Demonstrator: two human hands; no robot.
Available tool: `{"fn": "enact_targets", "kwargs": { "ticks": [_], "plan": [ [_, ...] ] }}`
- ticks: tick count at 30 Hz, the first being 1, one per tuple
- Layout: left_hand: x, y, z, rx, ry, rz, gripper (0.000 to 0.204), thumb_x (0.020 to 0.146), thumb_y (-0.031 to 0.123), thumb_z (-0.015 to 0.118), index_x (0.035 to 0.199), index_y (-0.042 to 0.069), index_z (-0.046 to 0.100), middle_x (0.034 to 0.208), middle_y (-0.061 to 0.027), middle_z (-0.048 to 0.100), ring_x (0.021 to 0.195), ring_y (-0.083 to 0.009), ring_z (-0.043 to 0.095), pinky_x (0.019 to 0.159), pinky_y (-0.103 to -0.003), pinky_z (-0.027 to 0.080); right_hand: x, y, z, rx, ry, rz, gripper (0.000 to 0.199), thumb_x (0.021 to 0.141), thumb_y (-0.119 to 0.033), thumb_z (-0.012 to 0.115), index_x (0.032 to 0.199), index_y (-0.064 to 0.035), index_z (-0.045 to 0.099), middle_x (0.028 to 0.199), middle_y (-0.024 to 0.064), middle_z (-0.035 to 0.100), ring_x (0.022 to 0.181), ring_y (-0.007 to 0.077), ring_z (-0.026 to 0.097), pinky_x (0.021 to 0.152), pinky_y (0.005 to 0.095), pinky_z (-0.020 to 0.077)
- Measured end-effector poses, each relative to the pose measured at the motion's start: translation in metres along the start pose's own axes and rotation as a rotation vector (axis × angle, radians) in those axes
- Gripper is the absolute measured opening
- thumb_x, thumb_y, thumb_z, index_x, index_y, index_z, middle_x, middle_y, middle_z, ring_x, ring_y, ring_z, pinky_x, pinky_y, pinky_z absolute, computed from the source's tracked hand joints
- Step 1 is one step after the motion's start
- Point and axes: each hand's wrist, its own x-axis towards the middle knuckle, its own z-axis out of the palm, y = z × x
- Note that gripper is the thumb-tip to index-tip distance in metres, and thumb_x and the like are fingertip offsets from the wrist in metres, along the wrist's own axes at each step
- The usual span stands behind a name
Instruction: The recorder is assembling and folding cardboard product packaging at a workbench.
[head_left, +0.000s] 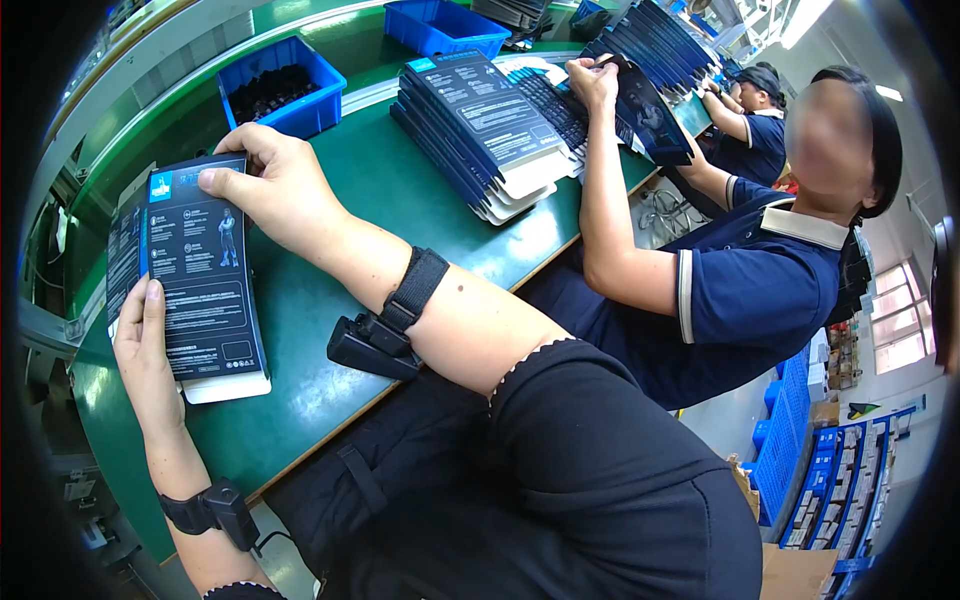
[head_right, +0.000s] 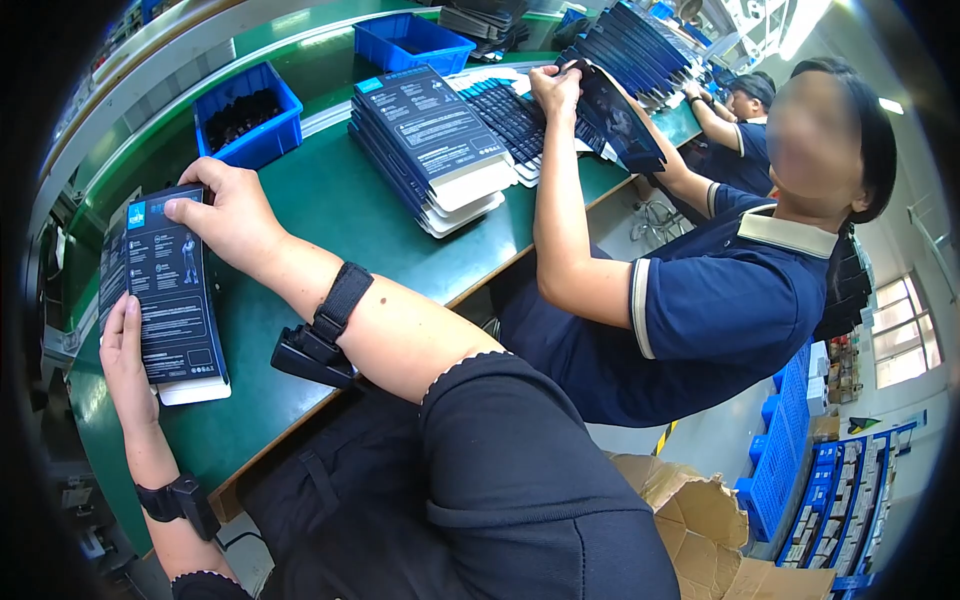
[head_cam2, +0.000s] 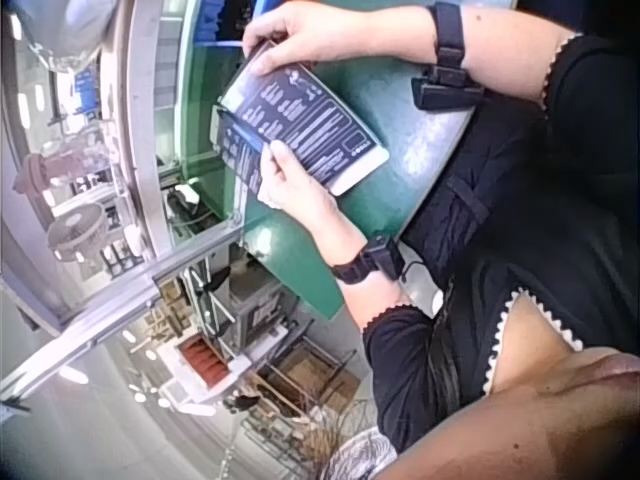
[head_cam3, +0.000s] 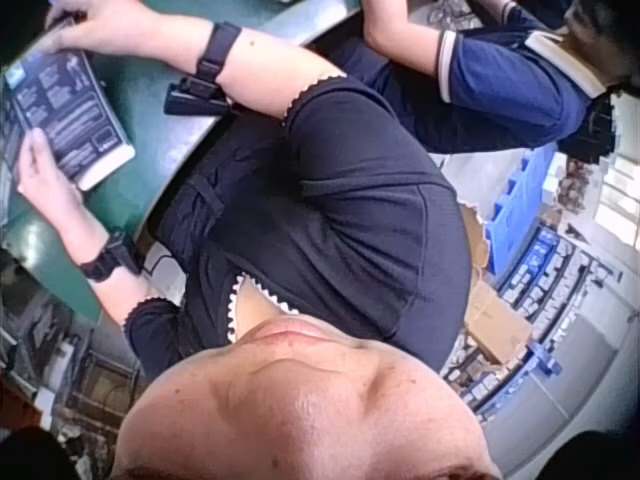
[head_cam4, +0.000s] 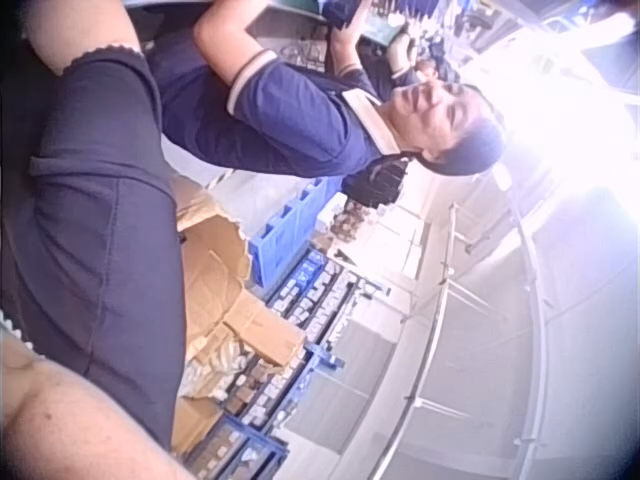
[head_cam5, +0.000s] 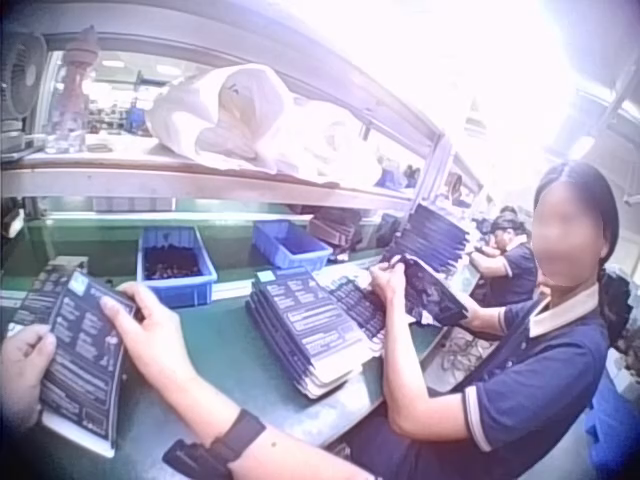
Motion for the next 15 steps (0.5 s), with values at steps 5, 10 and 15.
{"fn": "enact_targets", "kwargs": {
  "ticks": [5,10,15],
  "plan": [
    [-0.0006,0.0001,0.0008,0.016,0.005,0.003,0.032,0.092,0.02,0.053,0.114,-0.003,0.056,0.101,-0.0046,0.061,0.087,-0.0072,0.056,0.079,-0.02,0.043,0.0007,0.0031,0.0003,0.011,0.001,-0.01,0.026,0.07,-0.014,0.069,0.085,0.0046,0.058,0.069,0.0121,0.06,0.063,0.0157,0.056,0.059,0.0282,0.0467],
    [-0.0005,-0.0003,0.0025,0.023,0.009,0.006,0.032,0.092,0.02,0.053,0.113,-0.003,0.056,0.098,-0.004,0.061,0.086,-0.0067,0.056,0.078,-0.019,0.044,0.0015,0.0063,-0.0007,-0.026,-0.033,-0.012,0.027,0.076,-0.018,0.068,0.09,0.003,0.058,0.068,0.0048,0.056,0.06,0.0086,0.051,0.052,0.0235,0.0432],
    [-0.0005,-0.0004,0.0022,0.023,0.008,0.0,0.03,0.092,0.02,0.053,0.112,-0.002,0.057,0.097,-0.0031,0.061,0.084,-0.006,0.056,0.076,-0.019,0.044,0.0005,0.0062,-0.0016,-0.051,-0.037,0.007,0.028,0.076,-0.019,0.068,0.09,0.0033,0.058,0.068,0.0062,0.056,0.06,0.0097,0.052,0.052,0.024,0.0438]
  ]
}}
